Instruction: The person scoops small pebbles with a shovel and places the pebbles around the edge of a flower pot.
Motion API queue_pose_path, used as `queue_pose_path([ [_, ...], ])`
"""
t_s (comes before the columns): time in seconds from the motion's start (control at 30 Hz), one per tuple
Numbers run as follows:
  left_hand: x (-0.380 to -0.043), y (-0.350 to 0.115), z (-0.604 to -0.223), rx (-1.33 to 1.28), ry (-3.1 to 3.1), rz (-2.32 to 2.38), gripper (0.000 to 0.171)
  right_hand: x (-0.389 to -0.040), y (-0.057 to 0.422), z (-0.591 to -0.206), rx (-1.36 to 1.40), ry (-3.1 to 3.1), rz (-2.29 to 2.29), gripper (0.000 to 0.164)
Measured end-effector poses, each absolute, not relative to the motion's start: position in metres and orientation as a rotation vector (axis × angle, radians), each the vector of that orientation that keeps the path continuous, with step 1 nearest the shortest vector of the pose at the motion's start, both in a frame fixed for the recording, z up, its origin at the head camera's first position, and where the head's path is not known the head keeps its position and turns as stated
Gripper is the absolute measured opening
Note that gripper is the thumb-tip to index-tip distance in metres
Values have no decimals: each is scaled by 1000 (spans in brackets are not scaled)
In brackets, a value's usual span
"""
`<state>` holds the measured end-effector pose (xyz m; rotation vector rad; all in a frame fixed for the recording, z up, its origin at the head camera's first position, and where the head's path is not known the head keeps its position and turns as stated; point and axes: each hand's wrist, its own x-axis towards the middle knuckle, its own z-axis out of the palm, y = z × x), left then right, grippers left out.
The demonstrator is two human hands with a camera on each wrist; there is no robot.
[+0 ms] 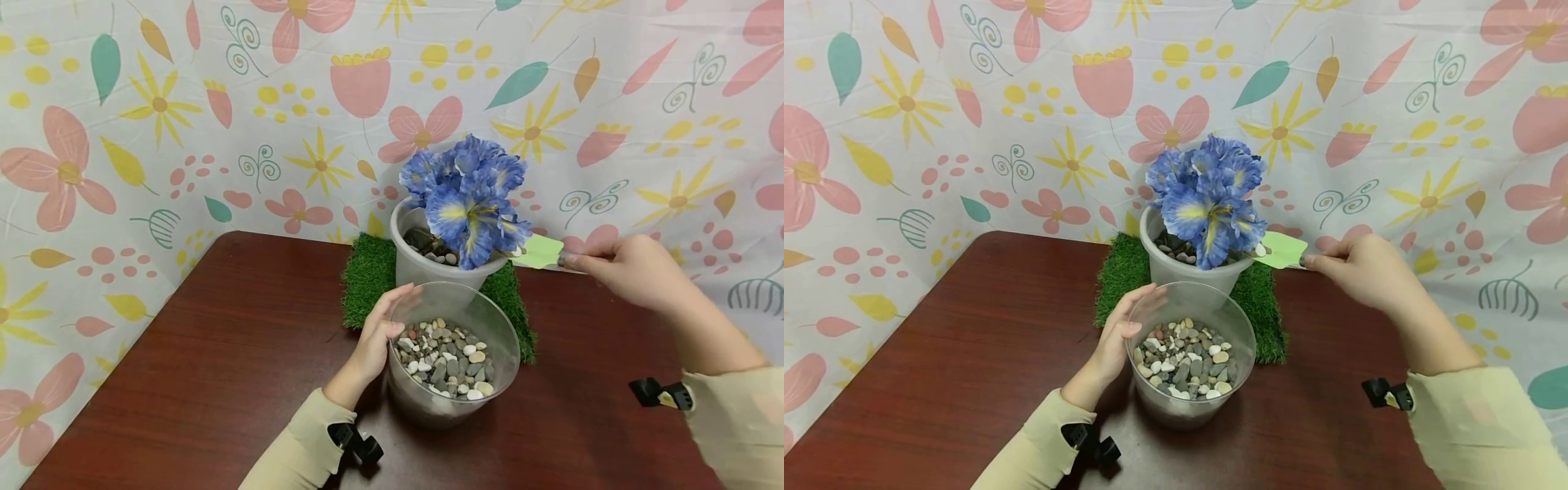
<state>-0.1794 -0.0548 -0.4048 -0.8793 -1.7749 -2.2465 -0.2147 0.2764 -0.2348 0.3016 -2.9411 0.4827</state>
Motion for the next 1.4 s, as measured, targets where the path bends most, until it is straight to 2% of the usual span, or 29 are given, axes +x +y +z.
queue_pose_path([
  [0.2, -179, -55, -404, -888, -1784, -2243, 62, -222, 276, -228, 304, -2983, 440, 36],
  [0.53, -179, -54, -404, -889, -1785, -2253, 63, -228, 272, -218, 303, -3088, 380, 53],
  [0.67, -180, -54, -405, -891, -1771, -2270, 63, -231, 271, -216, 323, -3095, 360, 51],
  [1.0, -179, -55, -405, -897, -1773, -2250, 62, -233, 261, -213, 349, -3049, 240, 35],
  [1.23, -179, -55, -405, -888, -1780, -2254, 63, -233, 259, -215, 338, -2974, 174, 45],
  [1.4, -179, -55, -404, -900, -1769, -2248, 62, -232, 259, -216, 289, -2949, 177, 42],
])
